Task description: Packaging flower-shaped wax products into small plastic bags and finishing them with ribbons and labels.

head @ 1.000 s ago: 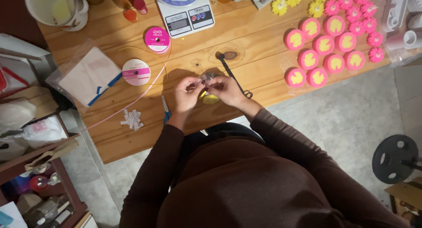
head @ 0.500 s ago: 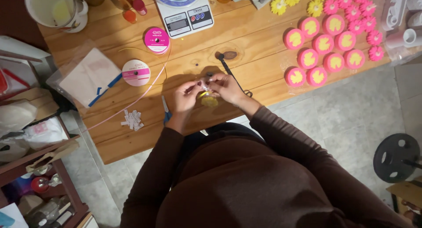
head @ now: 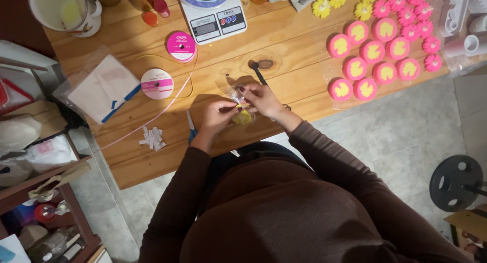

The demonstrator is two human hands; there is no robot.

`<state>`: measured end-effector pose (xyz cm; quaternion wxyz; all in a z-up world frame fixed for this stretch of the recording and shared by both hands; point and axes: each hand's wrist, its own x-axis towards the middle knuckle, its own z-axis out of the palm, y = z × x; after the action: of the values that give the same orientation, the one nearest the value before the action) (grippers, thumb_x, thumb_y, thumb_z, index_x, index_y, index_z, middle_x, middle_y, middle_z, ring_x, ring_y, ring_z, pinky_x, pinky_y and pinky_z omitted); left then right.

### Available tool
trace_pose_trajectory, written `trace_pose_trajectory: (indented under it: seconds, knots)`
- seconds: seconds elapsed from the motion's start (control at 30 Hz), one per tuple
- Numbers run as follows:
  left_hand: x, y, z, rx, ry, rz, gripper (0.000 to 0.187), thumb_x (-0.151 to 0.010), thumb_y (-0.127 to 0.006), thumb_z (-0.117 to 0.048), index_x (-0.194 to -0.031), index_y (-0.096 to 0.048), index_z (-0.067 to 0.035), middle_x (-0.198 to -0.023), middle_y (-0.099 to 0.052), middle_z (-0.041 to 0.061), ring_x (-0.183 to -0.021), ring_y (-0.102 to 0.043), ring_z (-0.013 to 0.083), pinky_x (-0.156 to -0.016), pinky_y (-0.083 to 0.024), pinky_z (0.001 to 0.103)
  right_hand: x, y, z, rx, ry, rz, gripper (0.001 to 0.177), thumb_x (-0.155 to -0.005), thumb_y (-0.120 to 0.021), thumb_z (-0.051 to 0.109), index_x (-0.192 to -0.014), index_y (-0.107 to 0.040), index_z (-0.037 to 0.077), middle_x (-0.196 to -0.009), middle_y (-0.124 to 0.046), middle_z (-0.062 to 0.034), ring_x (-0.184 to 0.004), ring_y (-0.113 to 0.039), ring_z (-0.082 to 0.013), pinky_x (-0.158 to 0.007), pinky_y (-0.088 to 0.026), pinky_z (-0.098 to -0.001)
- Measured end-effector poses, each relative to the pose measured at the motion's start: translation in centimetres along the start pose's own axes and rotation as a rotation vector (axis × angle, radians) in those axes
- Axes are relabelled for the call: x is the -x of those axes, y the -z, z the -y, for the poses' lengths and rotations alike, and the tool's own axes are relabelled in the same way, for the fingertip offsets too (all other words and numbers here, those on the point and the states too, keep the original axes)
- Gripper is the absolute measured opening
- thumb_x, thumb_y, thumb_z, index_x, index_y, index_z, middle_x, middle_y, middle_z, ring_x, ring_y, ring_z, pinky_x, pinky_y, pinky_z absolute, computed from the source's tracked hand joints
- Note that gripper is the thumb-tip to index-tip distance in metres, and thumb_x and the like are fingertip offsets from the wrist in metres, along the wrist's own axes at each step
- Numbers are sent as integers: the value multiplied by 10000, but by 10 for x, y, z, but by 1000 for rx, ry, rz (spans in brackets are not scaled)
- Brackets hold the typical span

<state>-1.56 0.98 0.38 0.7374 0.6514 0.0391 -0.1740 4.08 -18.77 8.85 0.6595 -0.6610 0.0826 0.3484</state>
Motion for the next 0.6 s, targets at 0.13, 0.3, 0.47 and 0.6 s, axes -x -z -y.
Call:
trace_pose_trajectory:
  seconds: [0.13,0.3,0.47,0.6]
  knots:
    - [-5,2,13,-27,-81,-71,166,-865,-830,-98,-992,-785,-1,-921,-779,36,-806,-690,77,-732,-559,233,5,12,-13,31,-25,-15,224,-1007,-572,152,-1193,-632,43,-949,-737,-35,-848,-739,-100,-699,-613,-242]
    - [-5,-4,5,-72,47,-178,152,-830,-858,-89,-930,-787,1,-867,-777,53,-748,-678,92,-667,-530,243,18,12,-18,396,94,-27,166,-923,-701,80,-1055,-750,-9,-849,-754,-57,-743,-672,-97,-668,-546,-263]
    - [-9,-6,28,-88,-23,-203,140,-838,-851,-83,-912,-763,-2,-840,-757,46,-745,-671,87,-670,-541,239,23,0,-13,563,190,-129,115,-895,-755,79,-982,-761,5,-772,-728,-71,-675,-646,-98,-626,-522,-273]
    - [-9,-8,14,-184,57,-215,162,-870,-820,-101,-923,-707,1,-818,-735,54,-717,-656,95,-642,-526,253,27,-4,-7,626,288,-179,68,-911,-741,61,-964,-752,19,-731,-693,-83,-636,-614,-105,-598,-505,-278]
